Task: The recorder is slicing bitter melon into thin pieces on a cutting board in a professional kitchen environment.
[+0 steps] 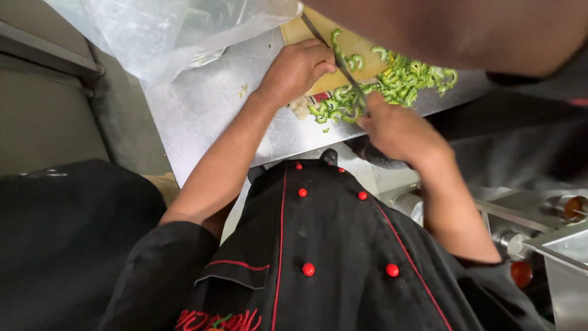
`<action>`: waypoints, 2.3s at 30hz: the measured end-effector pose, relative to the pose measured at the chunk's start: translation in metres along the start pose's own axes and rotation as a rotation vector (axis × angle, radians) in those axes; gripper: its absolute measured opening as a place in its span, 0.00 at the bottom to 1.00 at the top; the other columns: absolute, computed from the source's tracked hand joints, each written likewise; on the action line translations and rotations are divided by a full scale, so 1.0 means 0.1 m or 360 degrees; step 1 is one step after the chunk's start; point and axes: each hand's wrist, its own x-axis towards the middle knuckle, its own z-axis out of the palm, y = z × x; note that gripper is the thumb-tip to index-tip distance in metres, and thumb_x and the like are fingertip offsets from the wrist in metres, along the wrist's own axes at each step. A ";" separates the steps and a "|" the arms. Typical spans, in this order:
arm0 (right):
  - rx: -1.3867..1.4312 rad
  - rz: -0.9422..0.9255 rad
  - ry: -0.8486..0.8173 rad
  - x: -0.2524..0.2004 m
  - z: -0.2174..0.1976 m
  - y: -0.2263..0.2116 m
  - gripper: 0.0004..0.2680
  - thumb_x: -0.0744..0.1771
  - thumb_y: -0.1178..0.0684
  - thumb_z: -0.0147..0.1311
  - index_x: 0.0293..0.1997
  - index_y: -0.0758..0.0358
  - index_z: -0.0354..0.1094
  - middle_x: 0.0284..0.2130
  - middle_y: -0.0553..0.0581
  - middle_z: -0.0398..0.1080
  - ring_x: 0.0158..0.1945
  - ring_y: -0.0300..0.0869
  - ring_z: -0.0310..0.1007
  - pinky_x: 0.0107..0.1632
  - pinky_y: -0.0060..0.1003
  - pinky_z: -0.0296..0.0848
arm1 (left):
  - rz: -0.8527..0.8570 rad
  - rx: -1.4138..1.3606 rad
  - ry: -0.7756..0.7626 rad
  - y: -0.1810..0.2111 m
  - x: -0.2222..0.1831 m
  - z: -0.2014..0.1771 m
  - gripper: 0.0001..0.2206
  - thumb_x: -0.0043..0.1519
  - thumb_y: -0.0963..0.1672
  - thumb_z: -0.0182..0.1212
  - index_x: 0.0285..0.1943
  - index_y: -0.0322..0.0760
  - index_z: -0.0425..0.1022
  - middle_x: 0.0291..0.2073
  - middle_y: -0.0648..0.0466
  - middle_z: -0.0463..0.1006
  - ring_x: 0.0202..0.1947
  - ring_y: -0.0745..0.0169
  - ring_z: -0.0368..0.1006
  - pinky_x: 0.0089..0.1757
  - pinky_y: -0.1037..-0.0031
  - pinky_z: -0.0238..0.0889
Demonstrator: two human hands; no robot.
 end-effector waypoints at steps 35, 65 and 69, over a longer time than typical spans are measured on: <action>0.0527 -0.0264 0.0726 -0.02 0.46 -0.25 0.21 0.69 0.55 0.56 0.65 0.70 0.47 0.47 0.73 0.72 0.51 0.64 0.75 0.52 0.53 0.72 | -0.1352 -0.1227 0.0110 0.68 -0.61 0.05 0.13 0.68 0.47 0.58 0.50 0.31 0.76 0.35 0.58 0.80 0.33 0.71 0.77 0.36 0.72 0.74; -0.0306 -0.0596 0.1595 0.56 0.45 1.65 0.17 0.68 0.39 0.69 0.58 0.53 0.73 0.65 0.71 0.55 0.70 0.68 0.48 0.72 0.65 0.48 | -0.1470 -0.0804 0.0355 0.44 -1.07 -0.18 0.09 0.66 0.41 0.59 0.52 0.31 0.70 0.27 0.54 0.75 0.23 0.69 0.74 0.27 0.76 0.71; 0.0573 -0.0179 0.1350 0.49 0.55 1.92 0.31 0.69 0.34 0.65 0.70 0.69 0.51 0.64 0.73 0.57 0.69 0.66 0.57 0.72 0.59 0.53 | -0.1523 -0.0799 0.0404 0.41 -1.06 -0.15 0.09 0.67 0.41 0.59 0.51 0.31 0.69 0.27 0.54 0.75 0.23 0.69 0.74 0.26 0.76 0.71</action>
